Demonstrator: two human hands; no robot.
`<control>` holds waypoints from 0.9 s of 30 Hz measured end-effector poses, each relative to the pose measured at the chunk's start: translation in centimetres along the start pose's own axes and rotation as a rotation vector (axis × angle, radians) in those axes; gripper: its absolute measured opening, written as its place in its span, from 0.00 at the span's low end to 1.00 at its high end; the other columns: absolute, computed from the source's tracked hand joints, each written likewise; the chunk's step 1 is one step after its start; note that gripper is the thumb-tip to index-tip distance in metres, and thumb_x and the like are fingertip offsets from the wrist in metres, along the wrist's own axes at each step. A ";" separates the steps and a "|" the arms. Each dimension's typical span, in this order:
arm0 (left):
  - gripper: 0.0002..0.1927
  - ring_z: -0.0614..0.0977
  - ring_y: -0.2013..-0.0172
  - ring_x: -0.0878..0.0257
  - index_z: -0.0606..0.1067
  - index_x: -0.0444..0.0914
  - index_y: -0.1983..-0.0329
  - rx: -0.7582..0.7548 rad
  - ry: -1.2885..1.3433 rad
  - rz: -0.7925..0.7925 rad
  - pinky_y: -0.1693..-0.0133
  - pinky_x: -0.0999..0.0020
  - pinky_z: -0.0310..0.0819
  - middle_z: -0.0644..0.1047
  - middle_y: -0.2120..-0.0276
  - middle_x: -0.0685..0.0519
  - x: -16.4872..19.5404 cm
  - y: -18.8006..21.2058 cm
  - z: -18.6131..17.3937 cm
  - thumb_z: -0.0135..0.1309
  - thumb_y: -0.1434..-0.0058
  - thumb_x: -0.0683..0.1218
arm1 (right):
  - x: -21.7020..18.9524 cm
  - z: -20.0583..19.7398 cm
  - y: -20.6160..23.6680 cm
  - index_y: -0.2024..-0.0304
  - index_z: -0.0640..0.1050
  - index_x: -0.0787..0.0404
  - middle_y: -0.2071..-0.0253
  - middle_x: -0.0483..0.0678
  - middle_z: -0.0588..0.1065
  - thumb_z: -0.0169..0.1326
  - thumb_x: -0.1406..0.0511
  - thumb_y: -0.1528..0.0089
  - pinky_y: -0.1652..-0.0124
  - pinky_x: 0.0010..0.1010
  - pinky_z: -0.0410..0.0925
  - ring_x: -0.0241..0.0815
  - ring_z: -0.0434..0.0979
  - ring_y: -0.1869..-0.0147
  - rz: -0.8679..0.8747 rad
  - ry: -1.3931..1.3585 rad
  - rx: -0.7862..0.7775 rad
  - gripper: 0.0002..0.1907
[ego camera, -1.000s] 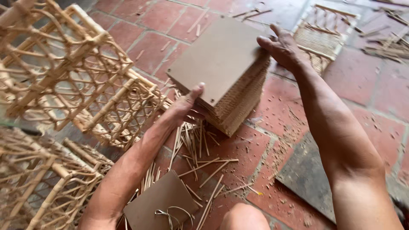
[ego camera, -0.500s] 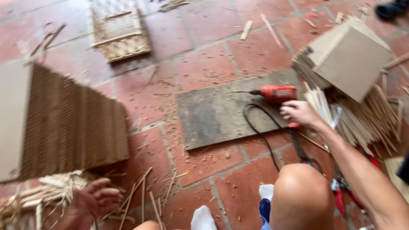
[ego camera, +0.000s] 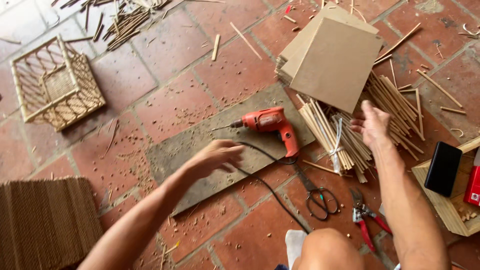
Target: The person assembles bamboo trays by stacking woven panels with cardboard sheets and drilling holes through the corners. They repeatedly pick up panels, align them, and use a corded drill to fasten the stack, then place the finished unit aside.
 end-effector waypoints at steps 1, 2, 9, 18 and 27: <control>0.26 0.85 0.57 0.56 0.74 0.37 0.42 -0.025 0.043 0.031 0.58 0.58 0.83 0.81 0.52 0.45 1.7 -3.5 2.6 0.51 0.35 0.59 | 0.0 0.4 -0.6 0.54 0.77 0.64 0.68 0.47 0.78 0.57 0.53 0.31 0.76 0.31 0.71 0.39 0.77 0.73 0.006 0.030 -0.013 0.19; 0.27 0.85 0.57 0.56 0.74 0.38 0.41 -0.053 0.087 0.067 0.58 0.58 0.83 0.80 0.52 0.47 3.4 -6.9 5.2 0.50 0.35 0.60 | -0.2 0.6 -1.1 0.55 0.77 0.64 0.70 0.48 0.76 0.59 0.54 0.31 0.77 0.31 0.71 0.39 0.75 0.74 -0.023 0.068 -0.001 0.19; 0.26 0.79 0.59 0.54 0.71 0.30 0.40 0.127 0.427 0.198 0.65 0.55 0.77 0.75 0.55 0.44 10.9 -26.7 14.7 0.51 0.28 0.56 | -2.3 0.8 -2.2 0.61 0.82 0.65 0.73 0.52 0.79 0.56 0.53 0.32 0.74 0.40 0.71 0.44 0.77 0.75 -0.292 0.607 0.045 0.21; 0.09 0.78 0.75 0.58 0.71 0.31 0.56 0.188 0.755 0.296 0.77 0.64 0.75 0.76 0.70 0.47 15.3 -32.3 12.4 0.51 0.33 0.43 | -6.9 2.1 -10.3 0.51 0.75 0.73 0.50 0.61 0.79 0.61 0.63 0.38 0.41 0.50 0.72 0.48 0.79 0.47 -0.235 0.034 -0.067 0.20; 0.23 0.83 0.70 0.48 0.70 0.23 0.54 0.156 0.504 0.202 0.69 0.50 0.88 0.75 0.64 0.36 21.7 -33.2 8.7 0.55 0.33 0.51 | -12.7 3.8 -16.1 0.73 0.65 0.60 0.76 0.50 0.64 0.66 0.65 0.39 0.72 0.40 0.66 0.42 0.65 0.73 -0.287 0.391 0.100 0.21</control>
Point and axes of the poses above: each hand's wrist, its own y-axis away from the middle knuckle, its own z-axis out of the palm, x = y × z, the point moved 10 cm from there along -y, towards the middle knuckle
